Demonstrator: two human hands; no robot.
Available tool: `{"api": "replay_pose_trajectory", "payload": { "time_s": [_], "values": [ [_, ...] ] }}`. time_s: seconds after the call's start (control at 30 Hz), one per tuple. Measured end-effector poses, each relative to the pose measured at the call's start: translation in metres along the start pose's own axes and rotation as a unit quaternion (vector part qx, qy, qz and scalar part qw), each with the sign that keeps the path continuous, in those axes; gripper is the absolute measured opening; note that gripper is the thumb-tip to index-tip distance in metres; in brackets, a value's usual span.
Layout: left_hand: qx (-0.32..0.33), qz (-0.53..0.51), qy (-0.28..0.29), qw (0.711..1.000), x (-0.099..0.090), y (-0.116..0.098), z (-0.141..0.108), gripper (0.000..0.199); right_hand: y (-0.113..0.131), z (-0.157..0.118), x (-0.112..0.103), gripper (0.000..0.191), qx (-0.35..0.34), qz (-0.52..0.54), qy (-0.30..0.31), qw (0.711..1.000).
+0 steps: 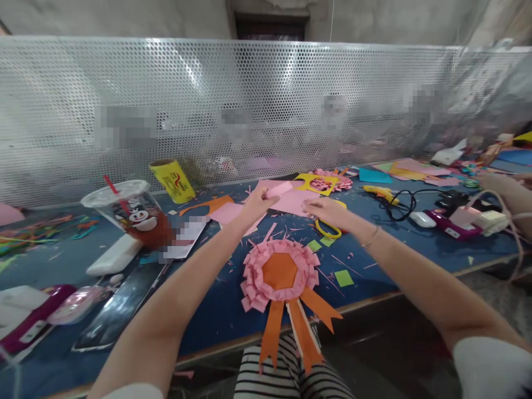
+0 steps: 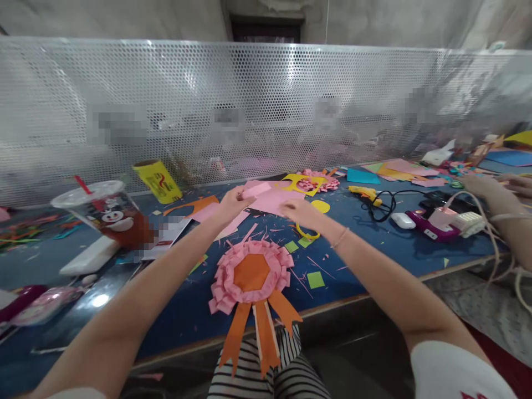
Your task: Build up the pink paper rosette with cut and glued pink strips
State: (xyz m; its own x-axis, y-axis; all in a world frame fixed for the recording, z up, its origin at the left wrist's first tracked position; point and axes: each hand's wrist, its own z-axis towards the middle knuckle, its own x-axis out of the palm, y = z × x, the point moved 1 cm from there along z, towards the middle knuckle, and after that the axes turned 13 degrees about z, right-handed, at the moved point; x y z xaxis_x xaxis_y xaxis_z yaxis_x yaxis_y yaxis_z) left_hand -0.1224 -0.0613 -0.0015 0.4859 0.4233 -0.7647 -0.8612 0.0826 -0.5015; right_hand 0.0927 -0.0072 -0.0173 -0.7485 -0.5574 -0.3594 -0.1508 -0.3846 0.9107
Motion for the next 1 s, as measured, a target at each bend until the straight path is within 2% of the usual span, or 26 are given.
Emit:
{"api": "replay_pose_trajectory", "payload": {
  "time_s": [0.03,0.1,0.2,0.3,0.43,0.7,0.8,0.87,0.9,0.93,1.0],
  "values": [
    [0.013,0.004,-0.034,0.999,-0.002,-0.009,-0.004,0.021,0.002,-0.001,0.018,0.028,0.016,0.094,-0.021,0.995],
    [0.035,0.003,-0.092,0.995,-0.004,-0.027,-0.016,0.016,0.008,-0.001,0.046,0.033,0.021,0.278,-0.067,0.958],
    [0.069,-0.003,-0.139,0.988,-0.005,-0.048,-0.037,0.012,0.023,-0.002,0.069,0.03,-0.03,0.455,-0.047,0.889],
    [0.102,-0.009,-0.171,0.98,-0.006,-0.058,-0.053,0.008,0.036,-0.011,0.079,0.02,-0.067,0.531,-0.04,0.844],
    [0.102,0.0,-0.191,0.976,-0.005,-0.06,-0.066,0.006,0.04,-0.023,0.088,0.017,-0.047,0.575,-0.068,0.814],
    [0.052,0.007,-0.188,0.981,0.009,-0.059,-0.081,0.018,0.032,-0.016,0.097,0.02,-0.048,0.583,-0.116,0.803],
    [0.06,0.001,-0.184,0.981,0.004,-0.046,-0.083,0.031,0.027,-0.009,0.09,0.021,-0.038,0.566,-0.124,0.814],
    [0.054,0.02,-0.168,0.984,-0.004,-0.03,-0.083,0.035,0.02,-0.005,0.081,0.024,-0.033,0.532,-0.106,0.839],
    [0.035,0.035,-0.15,0.987,-0.009,-0.019,-0.082,0.033,0.016,-0.002,0.075,0.025,-0.03,0.502,-0.091,0.859],
    [0.011,0.053,-0.108,0.993,-0.013,-0.008,-0.081,0.03,0.01,0.001,0.07,0.026,-0.027,0.466,-0.077,0.881],
    [-0.029,0.071,0.017,0.997,-0.018,0.014,-0.081,0.032,-0.002,0.006,0.06,0.026,-0.021,0.383,-0.064,0.921]
  ]
}}
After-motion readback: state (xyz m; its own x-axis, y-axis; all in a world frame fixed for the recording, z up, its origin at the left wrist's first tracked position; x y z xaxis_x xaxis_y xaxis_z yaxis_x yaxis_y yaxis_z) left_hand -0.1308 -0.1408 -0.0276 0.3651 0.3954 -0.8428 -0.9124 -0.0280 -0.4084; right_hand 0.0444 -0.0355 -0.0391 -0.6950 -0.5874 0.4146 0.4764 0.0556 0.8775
